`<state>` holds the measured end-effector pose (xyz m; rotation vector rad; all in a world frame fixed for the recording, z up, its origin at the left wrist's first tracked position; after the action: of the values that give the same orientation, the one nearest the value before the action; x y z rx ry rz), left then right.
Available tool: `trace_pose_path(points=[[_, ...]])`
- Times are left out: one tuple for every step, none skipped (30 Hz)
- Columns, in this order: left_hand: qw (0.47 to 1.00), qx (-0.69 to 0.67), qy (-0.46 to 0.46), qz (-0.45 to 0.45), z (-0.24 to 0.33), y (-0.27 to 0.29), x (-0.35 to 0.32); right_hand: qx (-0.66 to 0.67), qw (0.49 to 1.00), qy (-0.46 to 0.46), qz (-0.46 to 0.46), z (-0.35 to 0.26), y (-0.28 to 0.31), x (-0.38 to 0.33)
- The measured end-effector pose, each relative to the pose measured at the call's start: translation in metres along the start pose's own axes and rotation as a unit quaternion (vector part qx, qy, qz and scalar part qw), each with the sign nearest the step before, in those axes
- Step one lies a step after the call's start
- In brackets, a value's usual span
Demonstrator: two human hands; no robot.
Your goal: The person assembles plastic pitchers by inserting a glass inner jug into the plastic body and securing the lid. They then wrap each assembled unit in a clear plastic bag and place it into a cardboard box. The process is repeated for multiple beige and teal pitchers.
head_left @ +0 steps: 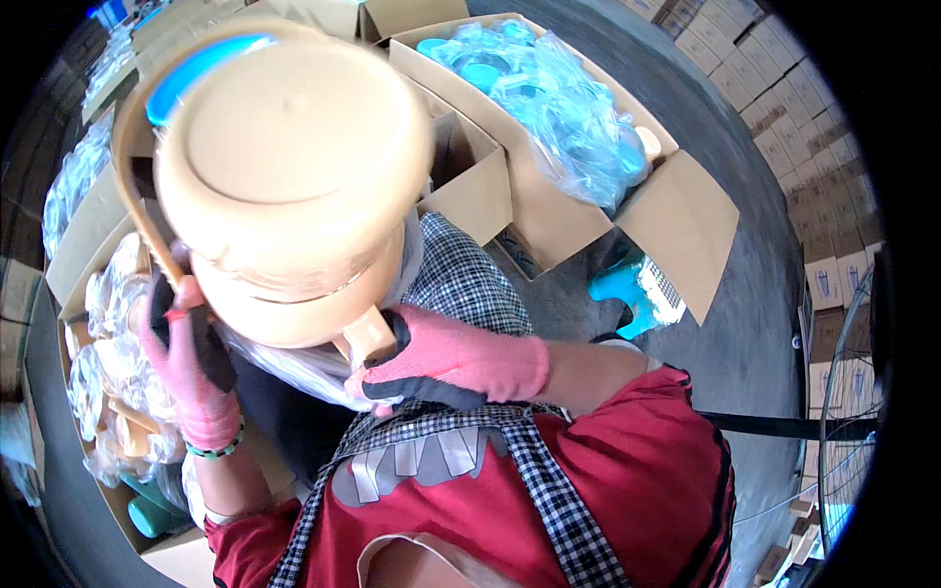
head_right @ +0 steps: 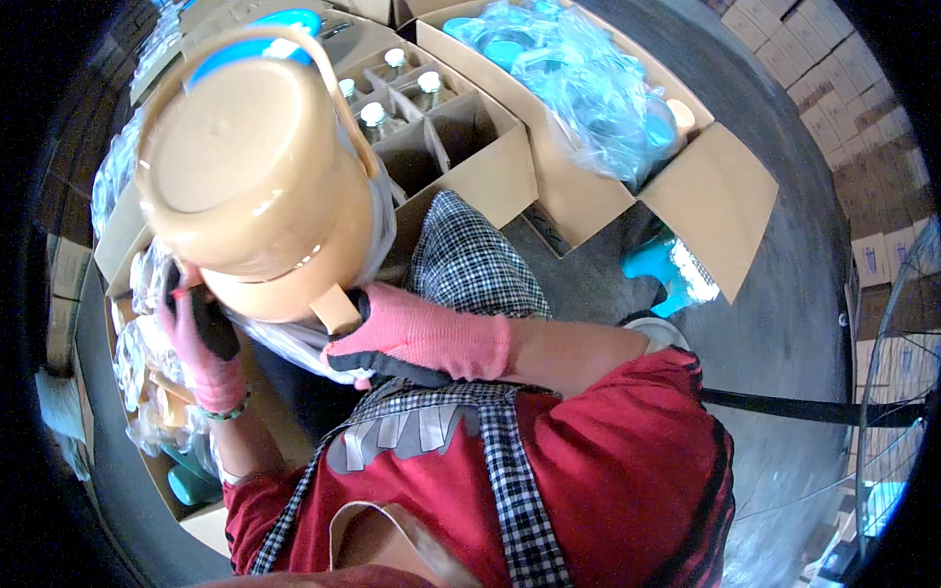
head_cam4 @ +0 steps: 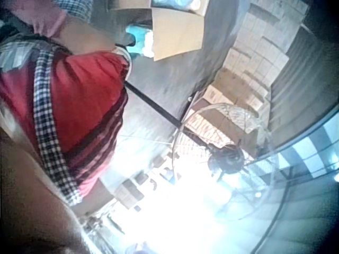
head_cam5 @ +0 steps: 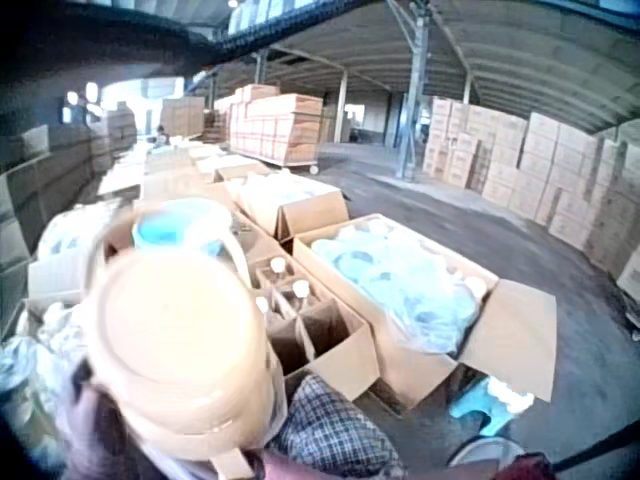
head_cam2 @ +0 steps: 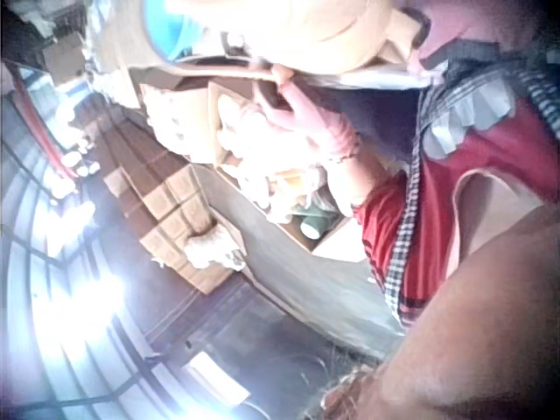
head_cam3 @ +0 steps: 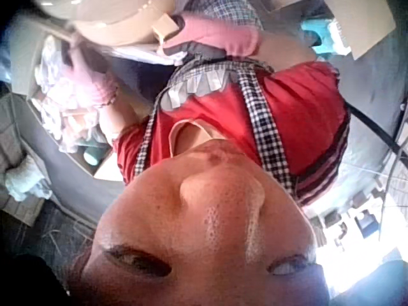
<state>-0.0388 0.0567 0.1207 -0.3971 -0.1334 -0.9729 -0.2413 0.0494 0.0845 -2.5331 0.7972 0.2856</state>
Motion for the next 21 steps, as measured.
trace_pose_path(points=[[0.992,0.104,0.051,-0.059,-0.011,-0.003,0.0,0.063,0.998,-0.028,-0.011,0.012,0.002,-0.001],[0.997,0.038,0.042,-0.059,-0.019,0.004,-0.002,0.058,0.998,-0.021,0.004,0.009,-0.002,-0.011],[0.998,-0.025,0.034,-0.054,-0.024,0.011,-0.008,0.049,0.998,0.004,-0.042,0.016,-0.01,-0.008],[0.999,-0.019,0.034,-0.006,-0.025,0.02,-0.014,-0.012,0.999,-0.01,-0.046,0.018,-0.009,-0.009],[0.999,-0.022,0.029,-0.029,-0.014,0.019,-0.025,-0.069,0.996,-0.028,-0.049,0.014,-0.013,-0.012],[0.999,-0.012,0.046,-0.025,-0.019,0.033,-0.027,-0.07,0.994,-0.033,-0.074,0.012,-0.015,-0.013],[0.998,-0.03,0.06,0.019,-0.026,0.055,-0.03,0.017,0.993,-0.036,-0.108,0.011,-0.019,-0.015],[0.998,-0.009,0.05,0.033,-0.023,0.073,-0.028,0.031,0.988,-0.081,-0.132,0.009,-0.022,-0.018],[0.998,0.011,0.042,0.049,-0.02,0.077,-0.025,0.043,0.979,-0.127,-0.155,0.004,-0.026,-0.023],[0.986,0.161,-0.049,0.001,-0.005,0.07,-0.023,0.015,0.97,-0.15,-0.193,-0.007,-0.028,-0.025],[0.941,0.306,-0.134,-0.051,0.011,0.052,-0.022,-0.01,0.958,-0.173,-0.227,-0.012,-0.029,-0.026],[0.988,0.155,-0.026,-0.011,0.0,0.051,-0.014,0.025,0.956,-0.123,-0.264,-0.014,-0.029,-0.021],[0.996,-0.029,0.089,-0.013,-0.013,0.048,-0.01,0.033,0.95,-0.171,-0.26,0.0,-0.027,-0.011],[0.994,0.005,0.092,-0.055,-0.022,0.05,-0.007,0.027,0.955,-0.159,-0.25,0.009,-0.02,-0.002],[0.989,-0.028,0.136,-0.044,-0.036,0.053,-0.011,0.023,0.96,-0.147,-0.238,0.019,-0.013,0.005],[0.982,-0.054,0.178,-0.026,-0.048,0.058,-0.015,0.004,0.963,-0.137,-0.231,0.032,-0.005,0.014],[0.984,0.021,0.177,0.002,-0.059,0.064,-0.021,-0.013,0.968,-0.128,-0.217,0.047,0.003,0.02],[0.976,0.047,0.204,0.053,-0.074,0.067,-0.027,-0.06,0.972,-0.127,-0.186,0.066,0.013,0.025],[0.964,0.073,0.231,0.11,-0.086,0.074,-0.035,-0.065,0.973,-0.116,-0.186,0.074,0.023,0.025],[0.96,0.081,0.237,0.126,-0.094,0.077,-0.038,-0.075,0.973,-0.108,-0.19,0.06,0.034,0.015],[0.96,0.076,0.237,0.127,-0.096,0.079,-0.037,-0.087,0.972,-0.101,-0.193,0.039,0.051,0.005]])
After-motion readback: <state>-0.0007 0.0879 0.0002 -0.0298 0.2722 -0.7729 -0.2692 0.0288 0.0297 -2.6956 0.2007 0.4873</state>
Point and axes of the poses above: each hand's wrist, its own x-axis towards the middle knuckle, its own y-axis out of the back of the hand, z = x × y, the point moved 6 cm from there along x, towards the middle knuckle, and after that the axes turned 4 degrees about -x, right-handed, at the moved point
